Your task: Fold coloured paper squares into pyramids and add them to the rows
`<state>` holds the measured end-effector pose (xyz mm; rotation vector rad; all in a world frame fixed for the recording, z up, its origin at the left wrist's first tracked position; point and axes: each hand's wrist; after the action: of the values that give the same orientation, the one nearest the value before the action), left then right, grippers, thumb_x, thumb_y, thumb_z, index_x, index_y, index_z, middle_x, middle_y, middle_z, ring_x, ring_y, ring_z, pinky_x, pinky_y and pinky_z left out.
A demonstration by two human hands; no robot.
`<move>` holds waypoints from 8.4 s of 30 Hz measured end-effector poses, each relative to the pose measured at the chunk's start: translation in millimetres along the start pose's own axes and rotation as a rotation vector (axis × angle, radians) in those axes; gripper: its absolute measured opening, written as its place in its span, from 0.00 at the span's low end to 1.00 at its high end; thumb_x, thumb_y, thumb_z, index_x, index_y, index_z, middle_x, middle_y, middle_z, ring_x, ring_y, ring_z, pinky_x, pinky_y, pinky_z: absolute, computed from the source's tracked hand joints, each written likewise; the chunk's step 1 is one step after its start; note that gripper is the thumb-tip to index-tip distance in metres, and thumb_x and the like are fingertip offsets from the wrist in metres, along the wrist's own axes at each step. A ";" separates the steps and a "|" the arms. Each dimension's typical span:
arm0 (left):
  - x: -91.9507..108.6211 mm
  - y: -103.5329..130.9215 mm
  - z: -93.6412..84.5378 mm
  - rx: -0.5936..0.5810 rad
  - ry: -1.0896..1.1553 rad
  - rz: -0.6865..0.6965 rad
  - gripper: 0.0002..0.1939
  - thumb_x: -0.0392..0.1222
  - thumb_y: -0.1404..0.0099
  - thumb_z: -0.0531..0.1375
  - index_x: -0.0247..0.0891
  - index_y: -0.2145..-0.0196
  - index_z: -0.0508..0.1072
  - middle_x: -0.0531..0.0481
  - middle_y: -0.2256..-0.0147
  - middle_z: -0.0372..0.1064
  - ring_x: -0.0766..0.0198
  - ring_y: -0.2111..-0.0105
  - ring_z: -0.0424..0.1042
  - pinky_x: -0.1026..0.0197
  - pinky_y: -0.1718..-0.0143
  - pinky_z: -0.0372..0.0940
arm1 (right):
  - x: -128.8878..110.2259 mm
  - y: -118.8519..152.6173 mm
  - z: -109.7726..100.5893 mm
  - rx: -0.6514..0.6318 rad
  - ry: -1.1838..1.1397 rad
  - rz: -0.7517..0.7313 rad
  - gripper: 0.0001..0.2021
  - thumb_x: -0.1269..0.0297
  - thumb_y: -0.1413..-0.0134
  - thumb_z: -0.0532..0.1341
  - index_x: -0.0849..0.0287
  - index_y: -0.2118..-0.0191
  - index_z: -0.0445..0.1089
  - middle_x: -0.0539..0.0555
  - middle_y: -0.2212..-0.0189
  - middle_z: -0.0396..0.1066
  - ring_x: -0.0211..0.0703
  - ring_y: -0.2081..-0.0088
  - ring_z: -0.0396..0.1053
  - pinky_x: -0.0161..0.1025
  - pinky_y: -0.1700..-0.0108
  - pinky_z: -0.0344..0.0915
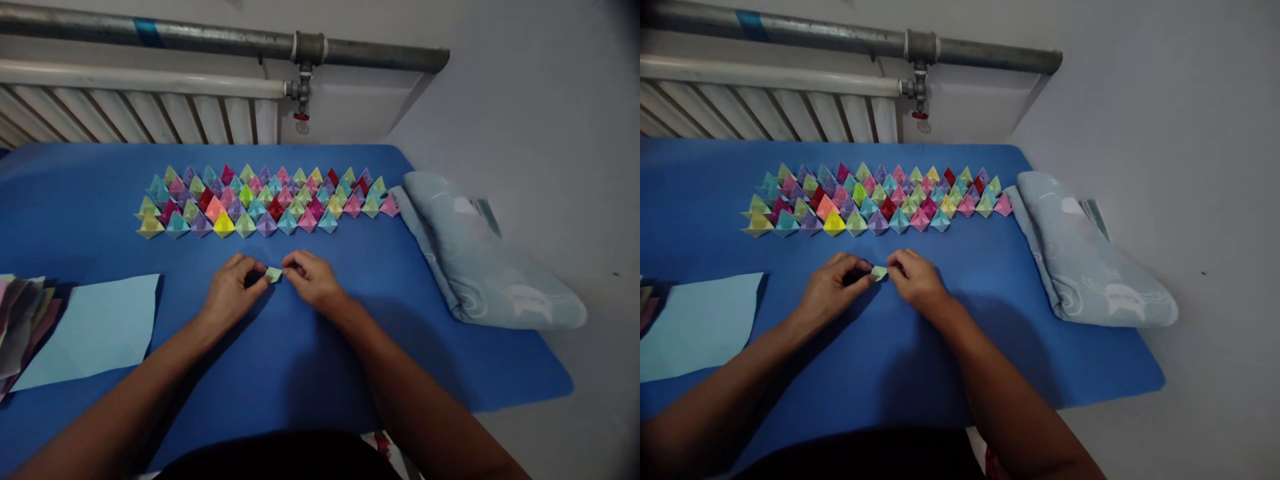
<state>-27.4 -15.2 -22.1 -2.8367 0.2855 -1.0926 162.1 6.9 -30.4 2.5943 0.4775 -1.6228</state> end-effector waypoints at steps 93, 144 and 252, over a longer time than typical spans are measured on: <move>9.7 22.9 -17.9 0.025 0.125 0.203 0.08 0.43 0.35 0.58 0.42 0.61 0.75 0.49 0.63 0.69 0.63 0.66 0.70 0.59 0.62 0.69 | -34.5 7.1 22.3 -0.029 -0.135 0.339 0.08 0.62 0.46 0.56 0.55 0.75 0.64 0.43 0.82 0.60 0.34 0.79 0.57 0.32 0.75 0.55; -6.4 16.2 -19.1 0.000 0.172 0.252 0.11 0.36 0.34 0.54 0.41 0.56 0.72 0.44 0.46 0.65 0.60 0.55 0.73 0.51 0.53 0.71 | -20.6 7.2 3.2 -0.207 0.106 -0.209 0.07 0.77 0.52 0.55 0.56 0.73 0.62 0.45 0.77 0.59 0.35 0.72 0.59 0.33 0.65 0.56; -13.1 4.0 -23.2 -0.101 0.124 0.071 0.06 0.37 0.38 0.54 0.39 0.67 0.72 0.51 0.68 0.69 0.63 0.68 0.69 0.60 0.65 0.66 | -17.0 16.6 20.0 0.005 0.294 -0.158 0.08 0.77 0.50 0.55 0.58 0.68 0.67 0.51 0.68 0.67 0.38 0.65 0.65 0.35 0.59 0.63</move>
<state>-53.0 -16.7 -14.1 -2.8244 0.4590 -1.2762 142.5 -16.9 -26.4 2.8780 0.7110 -1.2812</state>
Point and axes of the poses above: each hand's wrist, its own y-axis away from the middle knuckle, its own z-axis out of the palm, x = y × z
